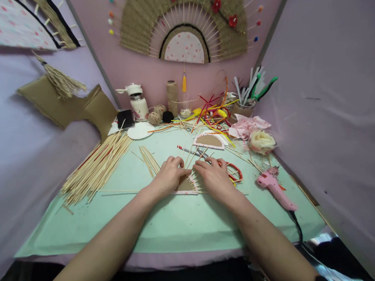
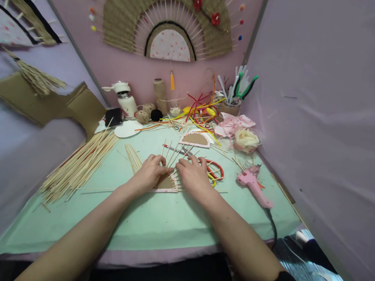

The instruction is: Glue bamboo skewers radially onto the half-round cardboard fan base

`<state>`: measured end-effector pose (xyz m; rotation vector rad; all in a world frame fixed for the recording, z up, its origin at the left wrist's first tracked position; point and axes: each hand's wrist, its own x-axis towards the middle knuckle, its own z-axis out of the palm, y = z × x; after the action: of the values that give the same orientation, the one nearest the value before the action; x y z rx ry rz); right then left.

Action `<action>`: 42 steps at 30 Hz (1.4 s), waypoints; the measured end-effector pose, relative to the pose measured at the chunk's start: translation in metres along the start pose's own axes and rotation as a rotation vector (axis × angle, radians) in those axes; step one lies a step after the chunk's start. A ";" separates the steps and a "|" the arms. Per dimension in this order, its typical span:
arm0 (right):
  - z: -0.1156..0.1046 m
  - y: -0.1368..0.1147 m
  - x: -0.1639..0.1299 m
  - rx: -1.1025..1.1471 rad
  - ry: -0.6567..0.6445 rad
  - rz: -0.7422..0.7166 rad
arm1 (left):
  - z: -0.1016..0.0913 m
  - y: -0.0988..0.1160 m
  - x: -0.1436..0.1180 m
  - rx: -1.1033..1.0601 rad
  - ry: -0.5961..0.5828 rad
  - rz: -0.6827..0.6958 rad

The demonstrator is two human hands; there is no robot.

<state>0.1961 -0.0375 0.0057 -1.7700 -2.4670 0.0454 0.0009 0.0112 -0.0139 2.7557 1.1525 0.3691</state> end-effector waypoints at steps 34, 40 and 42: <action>0.003 0.000 0.001 -0.006 0.002 0.013 | 0.003 0.000 0.003 0.013 -0.020 -0.033; 0.003 -0.001 0.002 -0.018 0.004 0.012 | 0.003 0.001 0.004 0.017 -0.028 -0.042; 0.004 -0.002 0.002 -0.023 0.009 0.011 | 0.003 0.001 0.004 0.016 -0.030 -0.046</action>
<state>0.1935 -0.0357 0.0025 -1.7883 -2.4618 0.0092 0.0052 0.0137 -0.0158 2.7334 1.2150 0.3133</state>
